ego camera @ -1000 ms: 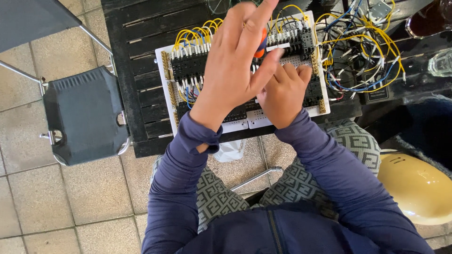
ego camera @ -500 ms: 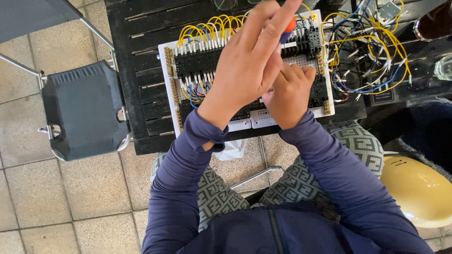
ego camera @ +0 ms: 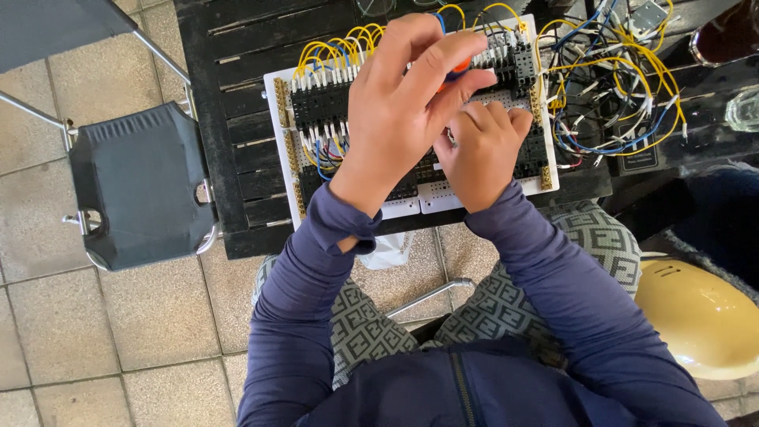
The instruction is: The person is sitting on the floor working on a white breadboard placed on a black table. They use a screwdriver to tighten connections on the board and handle various colored wires, including yellow and blue ones, to connect them to the circuit.
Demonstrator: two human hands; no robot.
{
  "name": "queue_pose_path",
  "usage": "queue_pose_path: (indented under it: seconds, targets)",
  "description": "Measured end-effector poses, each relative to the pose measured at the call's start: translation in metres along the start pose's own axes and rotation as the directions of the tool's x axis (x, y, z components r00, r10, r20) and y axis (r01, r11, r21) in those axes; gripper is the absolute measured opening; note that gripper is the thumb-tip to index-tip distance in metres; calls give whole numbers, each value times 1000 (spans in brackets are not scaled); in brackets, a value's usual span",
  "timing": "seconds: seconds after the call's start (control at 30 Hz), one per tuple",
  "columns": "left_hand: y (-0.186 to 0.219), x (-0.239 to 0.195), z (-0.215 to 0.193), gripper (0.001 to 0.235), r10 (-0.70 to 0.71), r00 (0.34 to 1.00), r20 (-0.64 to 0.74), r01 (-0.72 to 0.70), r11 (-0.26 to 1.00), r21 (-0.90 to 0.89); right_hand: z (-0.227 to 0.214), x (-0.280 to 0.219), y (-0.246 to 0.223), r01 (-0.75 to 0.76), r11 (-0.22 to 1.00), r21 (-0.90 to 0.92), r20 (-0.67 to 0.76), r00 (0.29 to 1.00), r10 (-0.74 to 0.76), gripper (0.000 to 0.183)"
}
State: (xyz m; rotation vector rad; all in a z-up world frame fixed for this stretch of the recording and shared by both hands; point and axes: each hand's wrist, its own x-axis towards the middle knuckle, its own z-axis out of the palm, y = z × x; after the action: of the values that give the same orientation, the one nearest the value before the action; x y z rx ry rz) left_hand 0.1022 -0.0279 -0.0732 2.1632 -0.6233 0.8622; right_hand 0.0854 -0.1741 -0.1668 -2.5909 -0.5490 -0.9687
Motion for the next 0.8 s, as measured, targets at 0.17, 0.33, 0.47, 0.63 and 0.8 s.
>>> queue_pose_path:
  seconds: [0.17,0.33,0.47,0.63,0.8]
  targets:
    - [-5,-1,-6,32,-16,983,184,39,992,-122,1,-2,1,-2,1000,-30,18,1000,3,27]
    - [3,5,-13,41,-76,957,281,76,997,13,0,0,-1,-12,1000,-6,-14,1000,12,20]
    - [-2,2,-8,34,-13,990,142,6,999,50,0,0,0,-4,999,-34,3,1000,4,30]
    - [2,1,-7,46,-92,963,252,69,993,97,2,-1,1,-6,1000,-16,-8,1000,5,21]
    - [-4,1,-7,38,-22,978,210,21,1000,3,-1,1,0,-16,1000,-16,8,1000,16,27]
